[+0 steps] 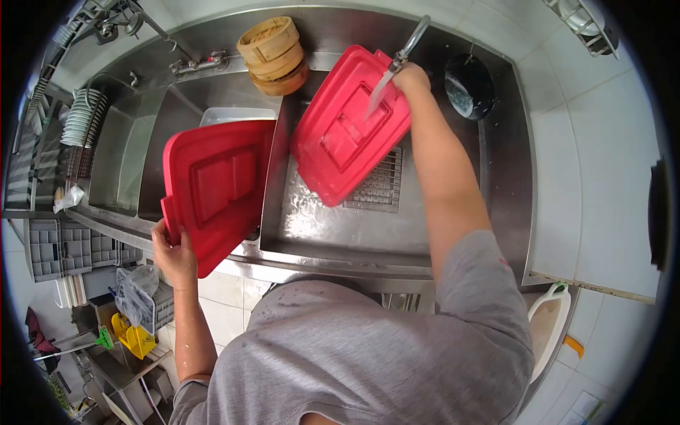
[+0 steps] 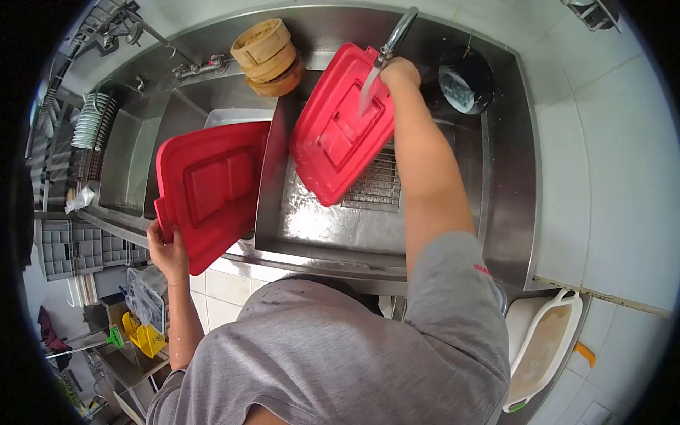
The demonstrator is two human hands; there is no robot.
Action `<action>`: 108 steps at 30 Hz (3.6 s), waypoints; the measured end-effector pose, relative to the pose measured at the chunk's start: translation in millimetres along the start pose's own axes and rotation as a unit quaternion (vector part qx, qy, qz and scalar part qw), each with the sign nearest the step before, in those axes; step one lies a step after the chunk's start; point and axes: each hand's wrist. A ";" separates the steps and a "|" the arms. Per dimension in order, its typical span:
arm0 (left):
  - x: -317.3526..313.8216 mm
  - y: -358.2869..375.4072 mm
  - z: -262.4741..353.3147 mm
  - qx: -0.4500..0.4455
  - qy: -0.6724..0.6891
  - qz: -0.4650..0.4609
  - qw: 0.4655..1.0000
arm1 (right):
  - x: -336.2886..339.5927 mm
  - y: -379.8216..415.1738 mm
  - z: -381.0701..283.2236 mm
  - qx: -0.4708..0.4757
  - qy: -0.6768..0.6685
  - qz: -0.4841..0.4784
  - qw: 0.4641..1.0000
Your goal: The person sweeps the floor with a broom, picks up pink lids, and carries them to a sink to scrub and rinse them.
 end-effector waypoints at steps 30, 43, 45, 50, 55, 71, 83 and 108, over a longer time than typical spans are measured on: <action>-5.7 0.8 -1.2 -0.001 -0.004 0.013 1.000 | -170.7 -7.1 38.3 0.024 -0.201 -0.102 0.974; -3.7 5.1 8.7 0.000 -0.027 0.014 1.000 | -148.7 -52.5 52.0 -0.250 -0.519 0.040 0.817; -2.5 7.4 11.8 0.002 -0.039 0.010 0.999 | -141.6 -57.2 56.2 -0.281 -0.575 -0.022 0.768; 2.0 11.6 8.2 0.014 -0.034 0.020 0.999 | -135.6 -31.6 75.4 -0.182 -0.771 -0.149 0.592; 6.7 15.7 10.8 0.011 -0.029 0.034 0.999 | -186.1 145.2 97.0 0.142 -0.233 -0.168 0.947; 67.9 11.2 -10.6 -0.026 -0.032 0.124 0.991 | -39.3 242.6 0.6 0.250 -0.294 -0.118 0.915; 178.1 -16.4 -77.1 -0.111 -0.014 0.178 0.978 | 118.3 313.9 59.5 -0.177 -0.789 -0.017 0.588; 348.7 -38.3 -167.6 -0.363 0.031 0.047 0.930 | 211.4 417.6 16.1 -0.103 -0.815 0.075 0.565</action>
Point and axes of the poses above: each hand's wrist, its own y-axis away from the middle knuckle, its own x-axis out of the back of the hand, z = x × y, and after that the axes turned 11 degrees about z, right-handed
